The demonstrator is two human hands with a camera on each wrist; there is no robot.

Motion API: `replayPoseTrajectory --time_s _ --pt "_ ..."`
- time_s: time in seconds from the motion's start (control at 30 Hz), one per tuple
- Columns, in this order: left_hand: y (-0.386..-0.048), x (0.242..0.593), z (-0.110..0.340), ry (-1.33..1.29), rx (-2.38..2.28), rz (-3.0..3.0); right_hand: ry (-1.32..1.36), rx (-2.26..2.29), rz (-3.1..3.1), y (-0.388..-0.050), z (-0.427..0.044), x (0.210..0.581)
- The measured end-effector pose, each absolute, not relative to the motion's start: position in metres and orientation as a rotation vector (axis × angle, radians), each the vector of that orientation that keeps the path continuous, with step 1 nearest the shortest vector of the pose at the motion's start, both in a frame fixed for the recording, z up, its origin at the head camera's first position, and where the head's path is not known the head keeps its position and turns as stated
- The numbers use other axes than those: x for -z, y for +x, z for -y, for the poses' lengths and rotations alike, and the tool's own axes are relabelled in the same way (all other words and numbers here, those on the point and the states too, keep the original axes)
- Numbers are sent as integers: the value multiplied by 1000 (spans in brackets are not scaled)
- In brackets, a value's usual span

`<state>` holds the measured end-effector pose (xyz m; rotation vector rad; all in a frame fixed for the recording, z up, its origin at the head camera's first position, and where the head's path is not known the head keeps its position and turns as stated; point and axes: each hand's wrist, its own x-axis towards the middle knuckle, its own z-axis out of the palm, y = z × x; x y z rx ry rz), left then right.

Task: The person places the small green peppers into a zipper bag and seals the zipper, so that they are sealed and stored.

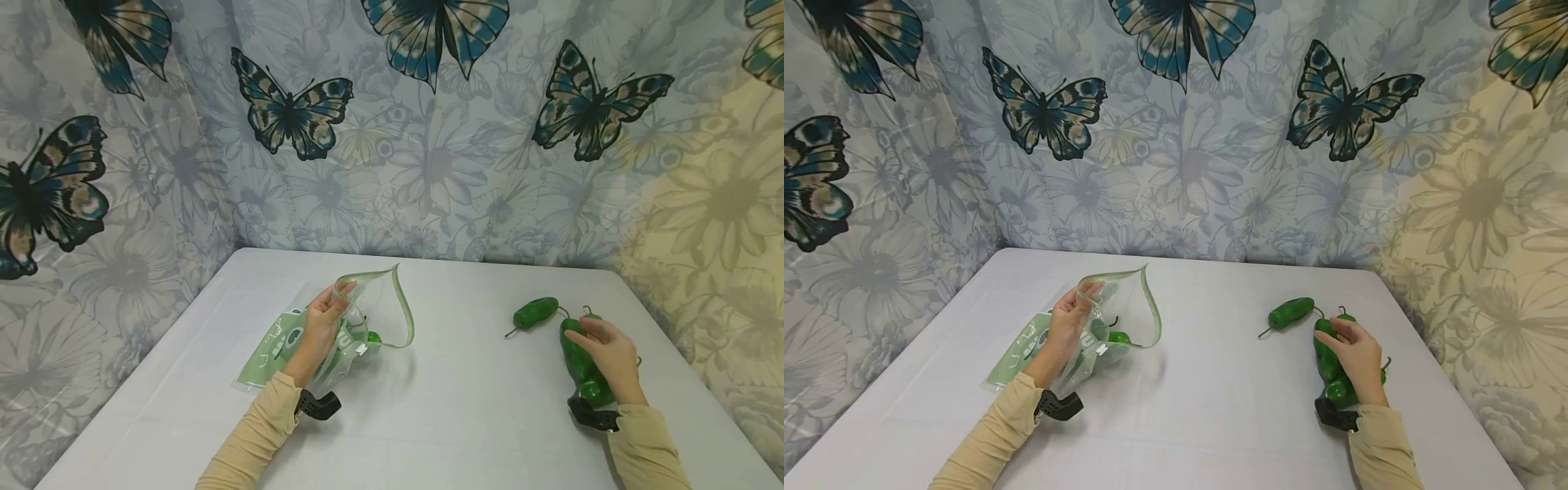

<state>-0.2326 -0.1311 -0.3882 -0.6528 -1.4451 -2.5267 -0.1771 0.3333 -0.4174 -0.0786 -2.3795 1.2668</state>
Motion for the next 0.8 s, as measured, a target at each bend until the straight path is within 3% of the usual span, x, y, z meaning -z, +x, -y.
replayPoseTrajectory --time_s 0.8 --pt "-231 388 131 -674 2528 1436 -111 -1090 2531 -177 -333 418"
